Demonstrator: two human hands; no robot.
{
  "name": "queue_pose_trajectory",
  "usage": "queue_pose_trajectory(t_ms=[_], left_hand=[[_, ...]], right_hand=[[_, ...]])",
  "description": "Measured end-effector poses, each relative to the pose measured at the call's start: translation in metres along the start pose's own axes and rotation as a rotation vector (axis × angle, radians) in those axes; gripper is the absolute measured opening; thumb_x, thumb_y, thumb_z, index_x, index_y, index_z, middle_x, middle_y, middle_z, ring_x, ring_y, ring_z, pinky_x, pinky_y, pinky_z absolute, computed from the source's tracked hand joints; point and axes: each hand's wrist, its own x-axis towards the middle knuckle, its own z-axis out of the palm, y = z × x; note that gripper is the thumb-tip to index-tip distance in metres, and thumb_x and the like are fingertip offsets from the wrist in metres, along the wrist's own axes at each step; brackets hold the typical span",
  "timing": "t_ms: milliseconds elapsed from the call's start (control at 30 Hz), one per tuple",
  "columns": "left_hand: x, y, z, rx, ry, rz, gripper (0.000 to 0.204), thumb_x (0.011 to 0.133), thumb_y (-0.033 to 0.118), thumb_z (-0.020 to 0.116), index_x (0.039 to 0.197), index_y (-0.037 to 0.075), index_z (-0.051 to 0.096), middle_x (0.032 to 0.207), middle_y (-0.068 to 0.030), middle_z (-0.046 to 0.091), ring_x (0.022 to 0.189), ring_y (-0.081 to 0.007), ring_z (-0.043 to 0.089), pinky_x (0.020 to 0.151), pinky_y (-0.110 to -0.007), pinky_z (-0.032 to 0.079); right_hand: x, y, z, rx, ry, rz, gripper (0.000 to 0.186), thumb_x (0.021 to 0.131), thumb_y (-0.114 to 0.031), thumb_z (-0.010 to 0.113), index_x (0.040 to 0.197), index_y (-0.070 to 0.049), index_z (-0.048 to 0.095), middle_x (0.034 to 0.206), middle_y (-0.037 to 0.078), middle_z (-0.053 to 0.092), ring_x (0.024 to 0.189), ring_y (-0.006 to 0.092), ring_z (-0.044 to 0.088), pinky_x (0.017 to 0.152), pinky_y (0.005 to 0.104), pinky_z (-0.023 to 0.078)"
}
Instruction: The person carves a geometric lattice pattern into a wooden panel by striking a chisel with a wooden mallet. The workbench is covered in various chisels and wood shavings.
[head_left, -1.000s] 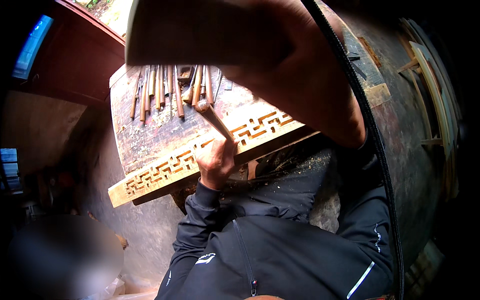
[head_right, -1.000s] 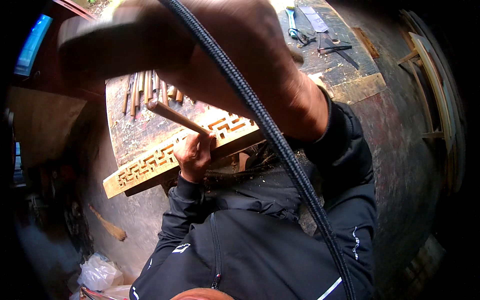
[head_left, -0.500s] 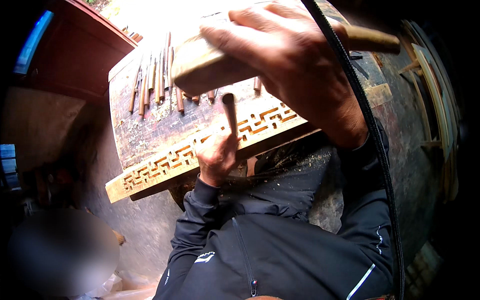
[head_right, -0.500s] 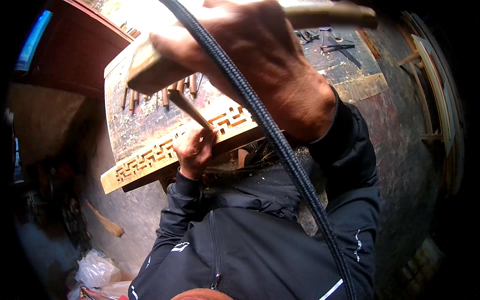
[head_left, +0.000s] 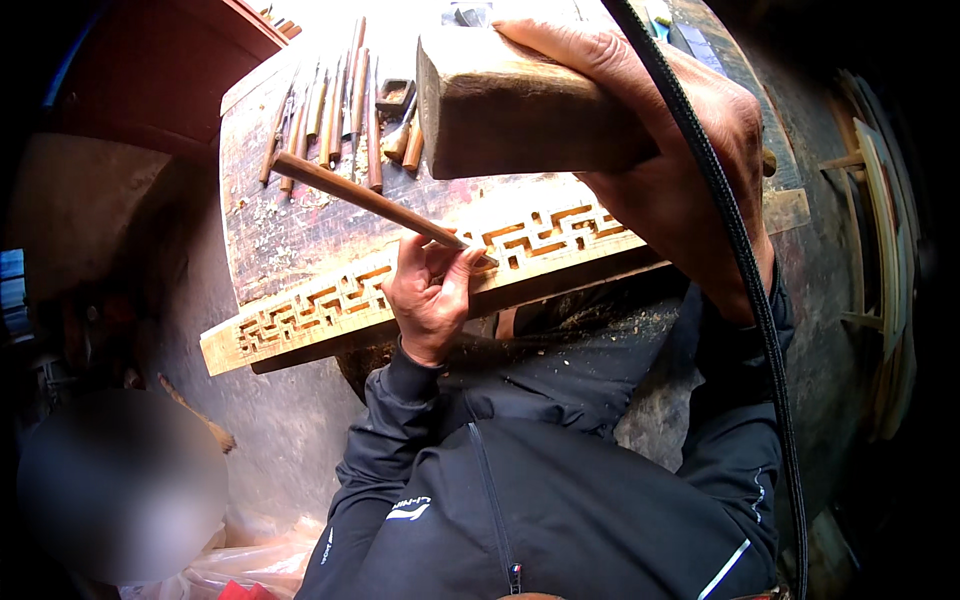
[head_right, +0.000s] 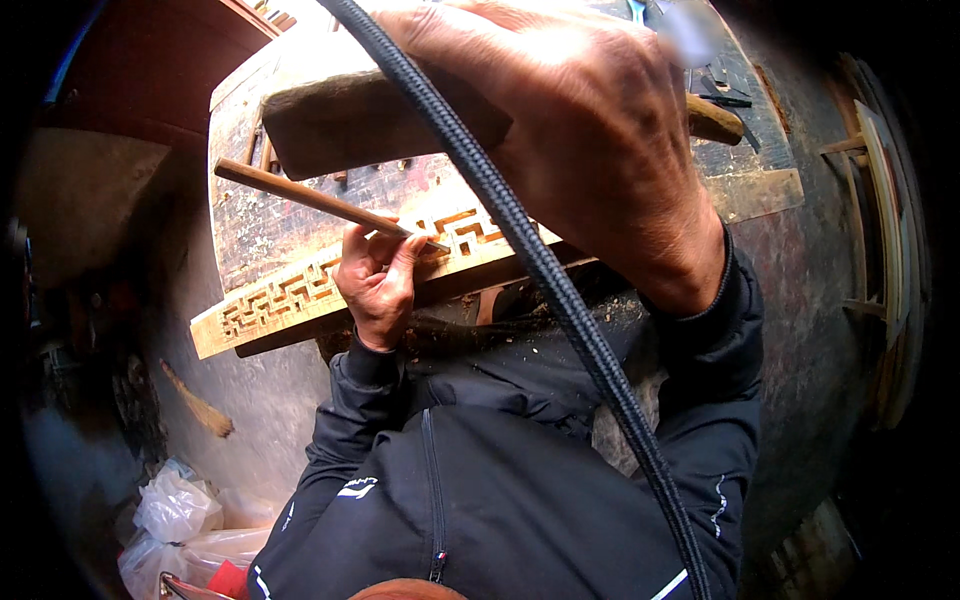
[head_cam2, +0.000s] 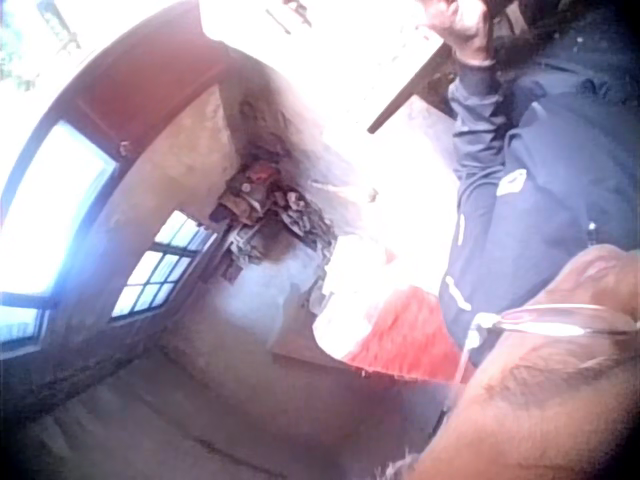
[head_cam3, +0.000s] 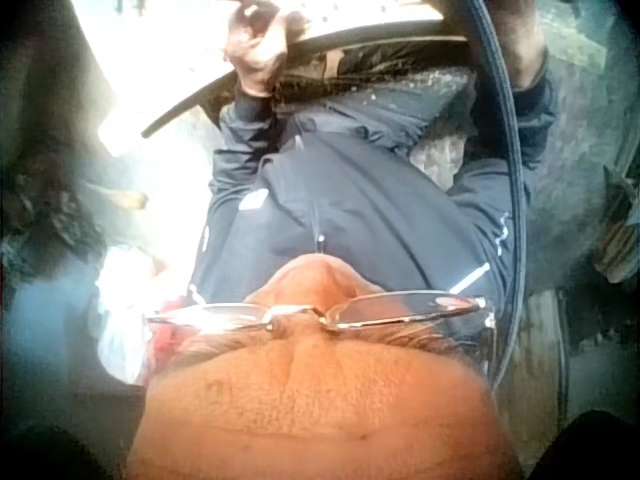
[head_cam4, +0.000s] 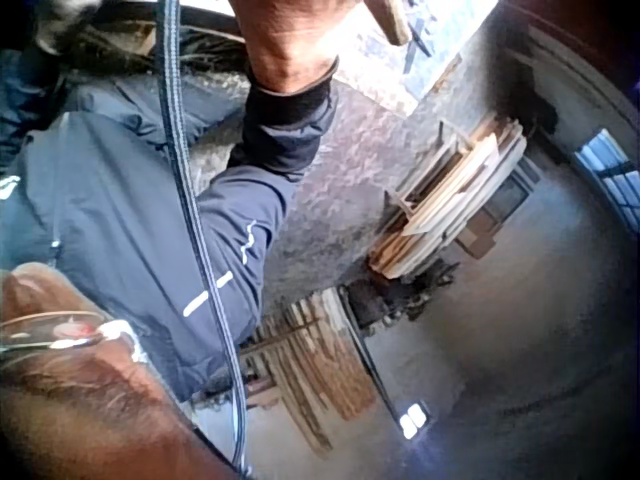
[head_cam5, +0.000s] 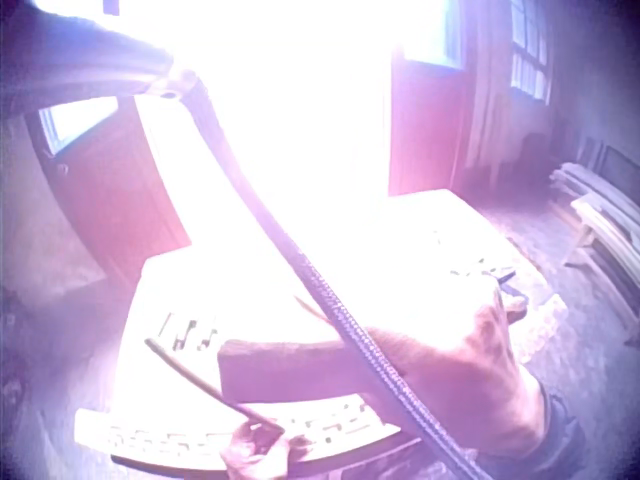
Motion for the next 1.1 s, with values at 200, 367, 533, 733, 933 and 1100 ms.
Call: queue_pose_trajectory(t_ms=[200,367,533,733,933,1100], left_hand=[[-0.001,0.002,0.0,0.026,-0.016,-0.007,0.034,0.097,-0.004,0.081,0.125,-0.001,0.061,0.093,-0.0109,0.082,0.089,-0.0161,0.081,0.08,-0.029,0.065],[-0.002,-0.002,-0.001,0.067,-0.03,0.015,0.034,0.097,-0.005,0.08,0.126,-0.001,0.061,0.093,-0.0119,0.081,0.087,-0.0174,0.081,0.079,-0.03,0.065],[-0.002,-0.005,-0.003,0.09,-0.054,0.034,0.033,0.099,-0.008,0.076,0.126,-0.002,0.059,0.097,-0.0142,0.081,0.089,-0.0212,0.082,0.081,-0.033,0.068],[-0.003,-0.003,-0.001,0.029,-0.066,0.0,0.032,0.099,-0.009,0.075,0.126,-0.003,0.058,0.098,-0.015,0.081,0.09,-0.0219,0.082,0.083,-0.033,0.069],[-0.004,-0.009,-0.001,0.068,-0.066,0.048,0.034,0.099,-0.009,0.075,0.128,-0.003,0.058,0.098,-0.0151,0.081,0.09,-0.0216,0.082,0.082,-0.034,0.069],[0.005,0.005,0.001,0.239,-0.131,0.188,0.036,0.096,-0.007,0.08,0.127,-0.002,0.062,0.095,-0.0146,0.081,0.086,-0.0194,0.081,0.076,-0.031,0.066]], right_hand=[[-0.002,-0.001,0.006,0.01,-0.012,0.0,0.03,0.078,-0.02,0.081,0.107,-0.016,0.076,0.091,0.007,0.072,0.082,0.0222,0.075,0.067,0.0358,0.058],[-0.002,-0.001,0.009,0.014,-0.018,0.001,0.031,0.078,-0.02,0.081,0.108,-0.016,0.076,0.092,0.007,0.073,0.083,0.0224,0.075,0.067,0.0358,0.058],[-0.002,-0.001,0.013,0.022,-0.019,-0.002,0.032,0.078,-0.02,0.081,0.109,-0.016,0.076,0.093,0.007,0.073,0.083,0.0226,0.075,0.068,0.0359,0.058],[-0.002,0.001,0.017,0.031,-0.023,-0.001,0.033,0.078,-0.019,0.081,0.11,-0.016,0.076,0.094,0.007,0.073,0.084,0.0228,0.075,0.069,0.0359,0.059],[0.002,0.001,0.016,0.03,-0.015,-0.006,0.034,0.077,-0.019,0.081,0.111,-0.016,0.077,0.095,0.007,0.073,0.085,0.023,0.075,0.069,0.036,0.059],[0.016,-0.001,0.009,0.01,0.003,-0.029,0.035,0.077,-0.019,0.082,0.112,-0.016,0.077,0.096,0.007,0.074,0.085,0.0232,0.076,0.07,0.036,0.059]])
